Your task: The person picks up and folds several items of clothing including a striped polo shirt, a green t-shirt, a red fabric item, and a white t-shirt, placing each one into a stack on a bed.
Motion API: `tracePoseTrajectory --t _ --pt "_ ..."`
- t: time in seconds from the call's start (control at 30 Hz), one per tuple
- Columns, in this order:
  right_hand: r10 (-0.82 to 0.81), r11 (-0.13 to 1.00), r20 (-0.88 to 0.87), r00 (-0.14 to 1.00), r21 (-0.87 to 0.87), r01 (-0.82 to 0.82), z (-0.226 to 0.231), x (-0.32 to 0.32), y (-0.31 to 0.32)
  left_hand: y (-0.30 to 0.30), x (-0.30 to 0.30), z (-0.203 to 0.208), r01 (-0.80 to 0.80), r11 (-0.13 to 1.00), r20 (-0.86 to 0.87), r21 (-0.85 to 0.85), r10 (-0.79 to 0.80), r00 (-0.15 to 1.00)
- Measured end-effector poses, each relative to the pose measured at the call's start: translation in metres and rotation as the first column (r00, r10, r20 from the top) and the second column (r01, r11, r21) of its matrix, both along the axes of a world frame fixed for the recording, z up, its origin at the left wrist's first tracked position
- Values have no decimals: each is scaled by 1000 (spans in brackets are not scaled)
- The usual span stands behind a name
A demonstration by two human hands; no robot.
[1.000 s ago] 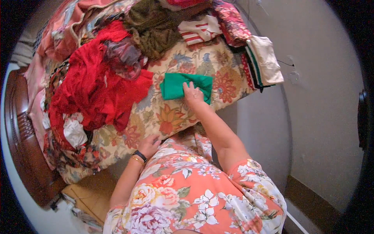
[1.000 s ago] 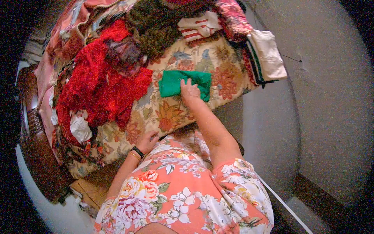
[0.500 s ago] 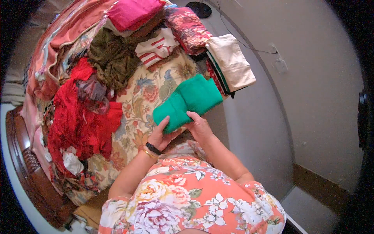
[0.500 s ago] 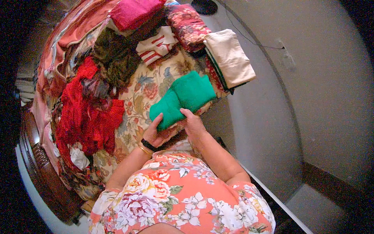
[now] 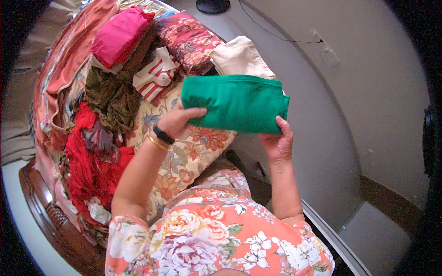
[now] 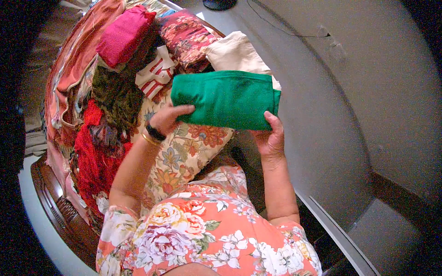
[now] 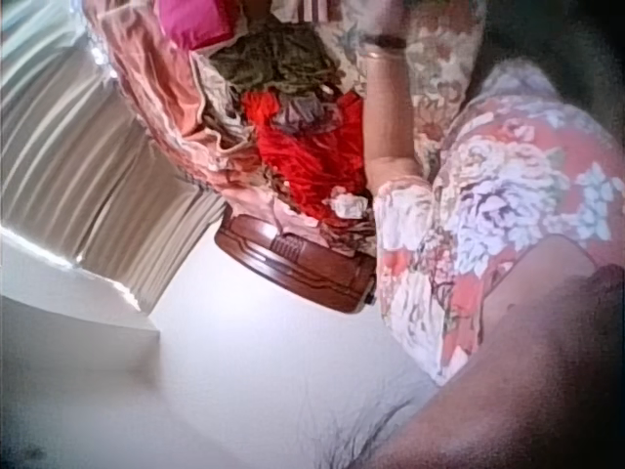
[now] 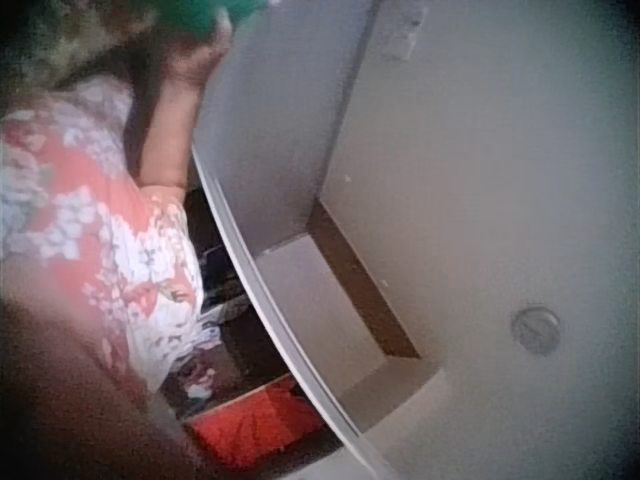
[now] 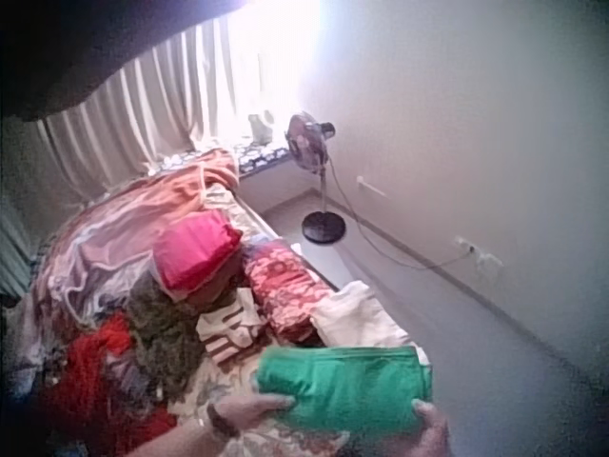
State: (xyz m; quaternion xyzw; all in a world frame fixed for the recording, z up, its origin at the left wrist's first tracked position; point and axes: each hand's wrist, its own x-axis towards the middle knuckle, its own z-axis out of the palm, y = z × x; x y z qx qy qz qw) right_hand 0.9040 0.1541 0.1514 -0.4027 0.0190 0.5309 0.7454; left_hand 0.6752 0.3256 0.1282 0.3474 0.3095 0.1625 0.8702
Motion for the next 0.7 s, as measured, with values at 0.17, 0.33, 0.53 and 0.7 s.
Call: tracePoseTrajectory --t 0.17,0.33,0.53,0.7 --pt "92 995 298 950 -56 -79 -17 15 3 88 55 -1 243 913 -75 327 -231 970" --pt "-33 996 467 884 -54 65 -33 16 25 128 118 4 112 831 -82 546 -80 993" --pt "51 981 376 925 -195 25 -82 30 36 150 136 -79 100 910 -431 403 92 898" --pt "84 977 363 928 -213 -5 -65 30 38 150 140 -71 -1 910 -288 415 133 948"
